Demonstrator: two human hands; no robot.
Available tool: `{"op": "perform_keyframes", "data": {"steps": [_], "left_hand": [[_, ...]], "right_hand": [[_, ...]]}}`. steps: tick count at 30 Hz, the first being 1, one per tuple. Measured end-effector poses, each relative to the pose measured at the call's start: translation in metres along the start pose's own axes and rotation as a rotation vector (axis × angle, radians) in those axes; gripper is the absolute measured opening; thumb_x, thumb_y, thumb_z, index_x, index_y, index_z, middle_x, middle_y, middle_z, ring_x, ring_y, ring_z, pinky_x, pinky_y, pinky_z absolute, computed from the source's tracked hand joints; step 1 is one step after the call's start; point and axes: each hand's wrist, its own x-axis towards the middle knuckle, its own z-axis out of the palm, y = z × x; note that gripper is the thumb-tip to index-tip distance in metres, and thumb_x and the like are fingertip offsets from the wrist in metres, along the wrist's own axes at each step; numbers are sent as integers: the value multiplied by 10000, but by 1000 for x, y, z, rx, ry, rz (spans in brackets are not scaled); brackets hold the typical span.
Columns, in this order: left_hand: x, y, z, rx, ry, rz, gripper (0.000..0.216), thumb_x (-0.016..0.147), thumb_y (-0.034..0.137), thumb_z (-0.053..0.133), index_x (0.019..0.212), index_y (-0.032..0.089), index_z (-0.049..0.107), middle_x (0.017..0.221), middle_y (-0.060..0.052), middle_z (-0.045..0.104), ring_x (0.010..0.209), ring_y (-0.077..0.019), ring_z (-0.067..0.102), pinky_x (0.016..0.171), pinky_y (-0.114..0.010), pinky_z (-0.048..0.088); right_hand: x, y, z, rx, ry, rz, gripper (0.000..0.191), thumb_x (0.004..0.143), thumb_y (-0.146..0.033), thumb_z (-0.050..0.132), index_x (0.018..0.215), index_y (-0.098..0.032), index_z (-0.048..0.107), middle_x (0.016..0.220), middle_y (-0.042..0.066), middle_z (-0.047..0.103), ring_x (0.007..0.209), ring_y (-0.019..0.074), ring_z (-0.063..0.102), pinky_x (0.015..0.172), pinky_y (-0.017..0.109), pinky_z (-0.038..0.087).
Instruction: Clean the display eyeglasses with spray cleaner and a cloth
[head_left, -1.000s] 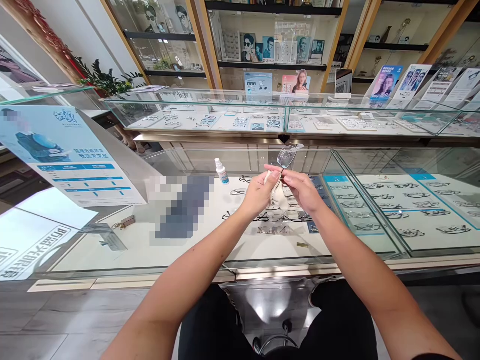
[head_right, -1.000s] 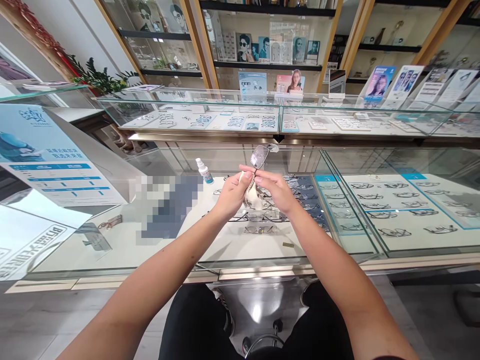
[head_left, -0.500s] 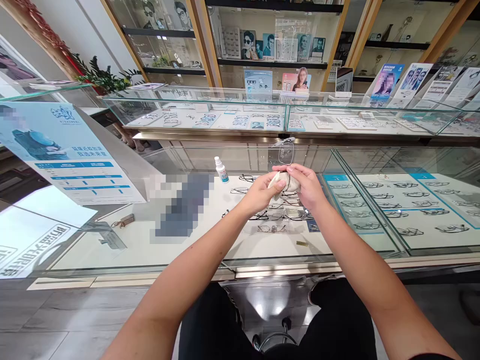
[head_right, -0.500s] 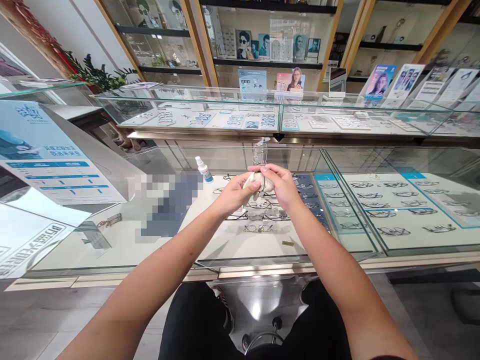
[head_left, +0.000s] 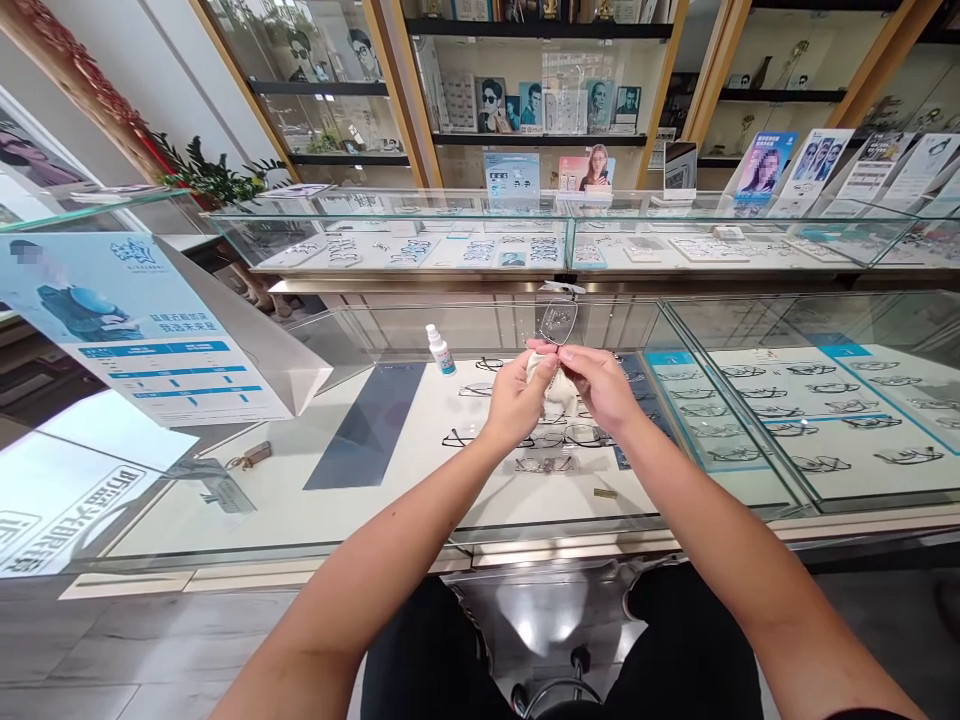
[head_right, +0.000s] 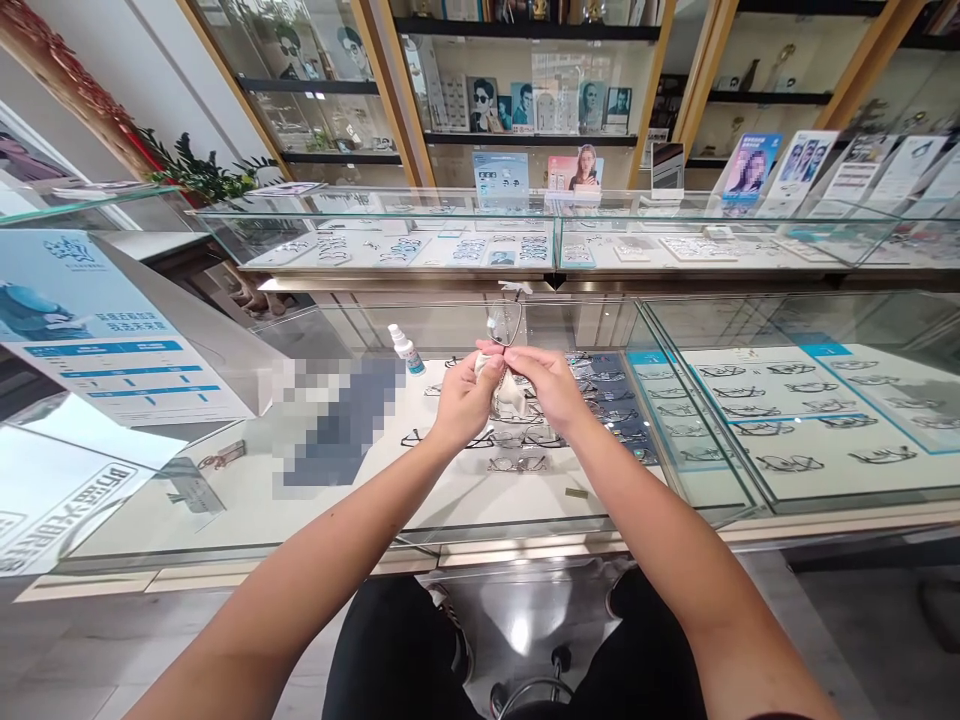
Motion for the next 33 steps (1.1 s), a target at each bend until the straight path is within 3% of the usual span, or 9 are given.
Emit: {"op": "perform_keyframes", "data": {"steps": [4,7,12,19,26,30,33], "left_hand": [[2,3,-2,4,-67,-14,727,967,885,596,1034,181,767,796,-19,662,790,-188,589,801,-315,519],[7,9,-8,-16,-224,-13,708,973,873,602,996,177,730,881,-42,694,851,-200,598,838,-323,519],[12,15,-16,-50,-426,-54,641,971,805,675,1012,166,697,839,-27,637,771,-174,530,741,-299,454],[8,15,-11,-10,-299,-75,621,852,725,850,1071,155,740,866,-33,698,793,-176,575,779,-295,476],[2,15,-2,-8,-146,-72,604,892,759,774,989,163,743,750,1,631,681,-144,508,650,-276,428],[5,16,-2,-14,-84,-62,679,913,851,692,861,175,728,724,-1,600,698,-148,496,664,-280,440],[9,18,-7,-66,-174,-96,703,903,876,690,834,177,717,767,-9,621,755,-158,529,735,-285,480]], "right_hand": [[2,0,-2,30,59,17,277,779,-529,897,810,-254,886,1164,79,897,1146,318,777,1035,452,603],[6,3,-7,71,96,17,243,746,-494,921,816,-263,897,1096,72,903,1122,297,793,1053,424,595],[10,5,-13,96,131,56,294,721,-532,932,830,-260,901,1061,73,904,1065,293,795,982,413,608],[9,6,-10,165,121,75,316,682,-520,992,769,-261,832,1096,66,903,1051,262,782,929,371,615],[6,5,-7,154,60,116,392,685,-563,999,780,-251,782,1172,65,892,867,198,735,695,301,547],[5,1,-5,144,49,96,417,661,-566,1018,748,-249,761,1084,57,889,806,171,700,731,301,567],[7,2,-6,130,70,78,416,650,-566,1024,751,-256,765,1036,44,881,845,186,721,818,330,603]]}}
